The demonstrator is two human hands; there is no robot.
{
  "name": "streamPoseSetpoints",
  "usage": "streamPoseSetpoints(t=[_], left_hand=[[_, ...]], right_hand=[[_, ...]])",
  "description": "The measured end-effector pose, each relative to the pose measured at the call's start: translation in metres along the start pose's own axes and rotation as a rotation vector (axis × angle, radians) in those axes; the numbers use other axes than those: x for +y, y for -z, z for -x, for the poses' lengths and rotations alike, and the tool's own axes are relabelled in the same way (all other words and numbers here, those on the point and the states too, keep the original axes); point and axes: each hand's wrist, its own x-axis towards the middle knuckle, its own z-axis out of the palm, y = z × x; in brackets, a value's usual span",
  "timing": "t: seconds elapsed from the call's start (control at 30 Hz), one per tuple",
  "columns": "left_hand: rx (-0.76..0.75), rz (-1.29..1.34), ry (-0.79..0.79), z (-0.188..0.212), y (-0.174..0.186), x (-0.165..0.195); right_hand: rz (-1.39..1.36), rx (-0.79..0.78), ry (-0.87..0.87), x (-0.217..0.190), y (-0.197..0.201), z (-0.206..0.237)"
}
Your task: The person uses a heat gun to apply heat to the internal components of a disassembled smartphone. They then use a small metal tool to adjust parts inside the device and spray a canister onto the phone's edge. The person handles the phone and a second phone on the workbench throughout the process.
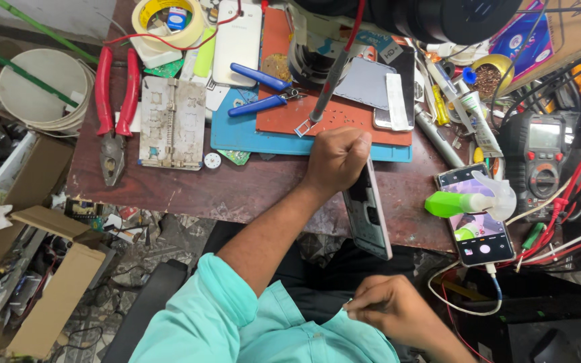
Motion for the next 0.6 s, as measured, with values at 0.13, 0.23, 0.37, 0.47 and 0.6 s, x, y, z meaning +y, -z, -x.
streamPoseSetpoints(t=[0.13, 0.23, 0.37, 0.47, 0.6], left_hand=[[-0.027, 0.056, -0.008, 0.001, 0.002, -0.005], [-0.037, 0.06, -0.018, 0.004, 0.002, -0.009], [-0.043, 0.145, -0.014, 0.006, 0.004, -0.014], [-0.026, 0.205, 0.027, 0.008, 0.006, -0.019], [-0.023, 0.476, 0.109, 0.01, 0.006, -0.028]], right_hand=[[0.014, 0.317, -0.001, -0.002, 0.023, 0.016], [-0.056, 0.808, 0.058, 0.005, 0.029, 0.004], [0.534, 0.886, 0.28, 0.007, 0.02, -0.041], [0.634, 0.943, 0.277, 0.0, 0.017, -0.069], [0.692, 0.968, 0.291, -0.014, 0.023, -0.076]])
